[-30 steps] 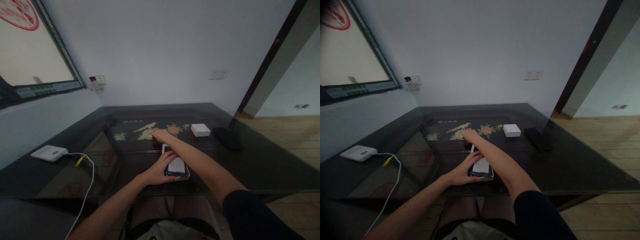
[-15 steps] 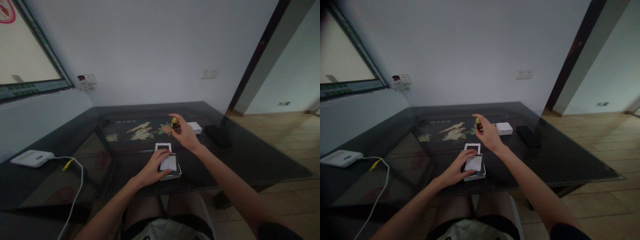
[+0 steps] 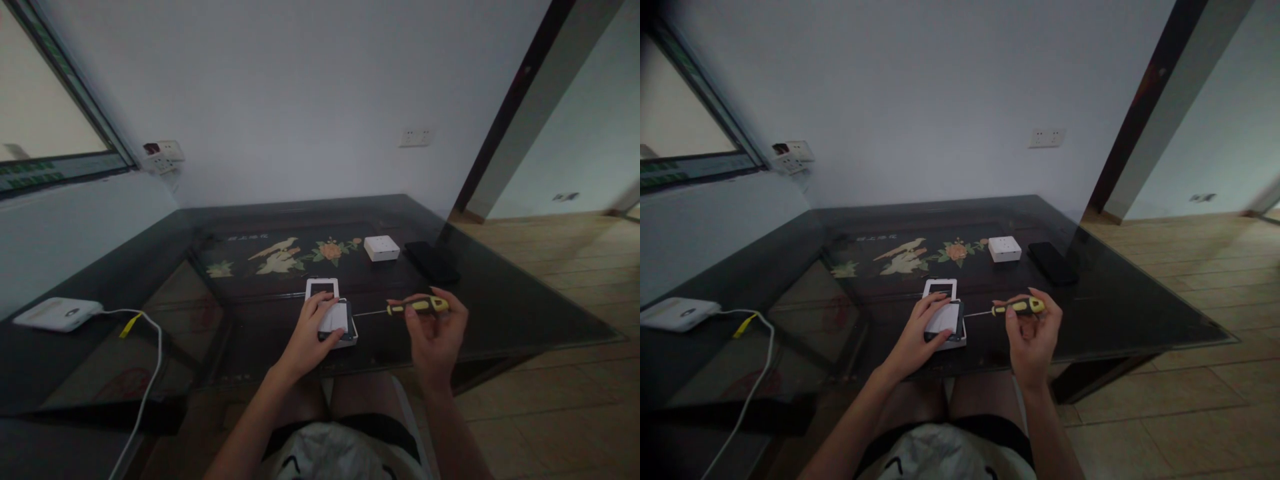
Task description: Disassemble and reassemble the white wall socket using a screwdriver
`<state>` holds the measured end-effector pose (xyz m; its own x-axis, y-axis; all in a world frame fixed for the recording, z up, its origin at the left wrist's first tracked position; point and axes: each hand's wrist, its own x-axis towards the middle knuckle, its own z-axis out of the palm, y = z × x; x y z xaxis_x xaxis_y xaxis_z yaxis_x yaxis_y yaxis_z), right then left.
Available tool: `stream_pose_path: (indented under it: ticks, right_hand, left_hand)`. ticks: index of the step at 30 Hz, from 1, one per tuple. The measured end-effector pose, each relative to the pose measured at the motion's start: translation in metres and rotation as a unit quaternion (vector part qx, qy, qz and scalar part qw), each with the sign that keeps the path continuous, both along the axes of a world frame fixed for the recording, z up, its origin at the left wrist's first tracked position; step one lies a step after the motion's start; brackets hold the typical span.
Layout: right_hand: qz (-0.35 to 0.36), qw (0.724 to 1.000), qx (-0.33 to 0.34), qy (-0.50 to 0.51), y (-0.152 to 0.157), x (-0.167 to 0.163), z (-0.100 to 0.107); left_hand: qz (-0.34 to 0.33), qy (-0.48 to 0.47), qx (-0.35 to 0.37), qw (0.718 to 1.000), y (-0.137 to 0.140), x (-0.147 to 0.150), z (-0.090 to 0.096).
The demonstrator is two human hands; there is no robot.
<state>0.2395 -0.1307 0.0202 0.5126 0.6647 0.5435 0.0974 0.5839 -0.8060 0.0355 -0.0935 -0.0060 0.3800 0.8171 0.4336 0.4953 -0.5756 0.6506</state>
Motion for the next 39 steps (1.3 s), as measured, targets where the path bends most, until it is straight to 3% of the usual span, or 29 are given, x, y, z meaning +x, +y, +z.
stream_pose_path:
  ticks: [11, 17, 23, 27, 32, 36, 39]
  right_hand:
    - [0.041, 0.992, -0.036, -0.111, 0.006, -0.008, 0.005]
    - [0.042, 0.995, -0.085, -0.036, 0.008, 0.002, 0.004]
    - [0.032, 0.981, -0.192, 0.024, 0.008, 0.033, -0.022]
    - [0.026, 0.962, -0.239, -0.132, 0.007, 0.061, -0.032]
    - [0.062, 0.912, -0.189, -0.36, 0.016, 0.086, -0.033]
    - [0.105, 0.882, -0.185, -0.421, 0.026, 0.089, -0.037]
    - [0.113, 0.879, -0.192, -0.422, 0.027, 0.087, -0.04]
  left_hand:
    - [0.003, 0.032, 0.004, 0.999, 0.002, 0.002, -0.003]
    - [0.003, 0.024, -0.005, 1.0, 0.001, 0.003, -0.002]
    - [0.0, 0.026, -0.008, 1.0, 0.001, 0.002, 0.0]
    - [0.001, 0.034, -0.009, 0.999, 0.0, 0.003, 0.002]
    - [-0.001, 0.046, -0.013, 0.999, 0.0, 0.003, 0.005]
    - [0.002, 0.044, -0.013, 0.999, -0.001, 0.002, 0.004]
    - [-0.002, 0.051, -0.013, 0.999, 0.0, 0.001, 0.006]
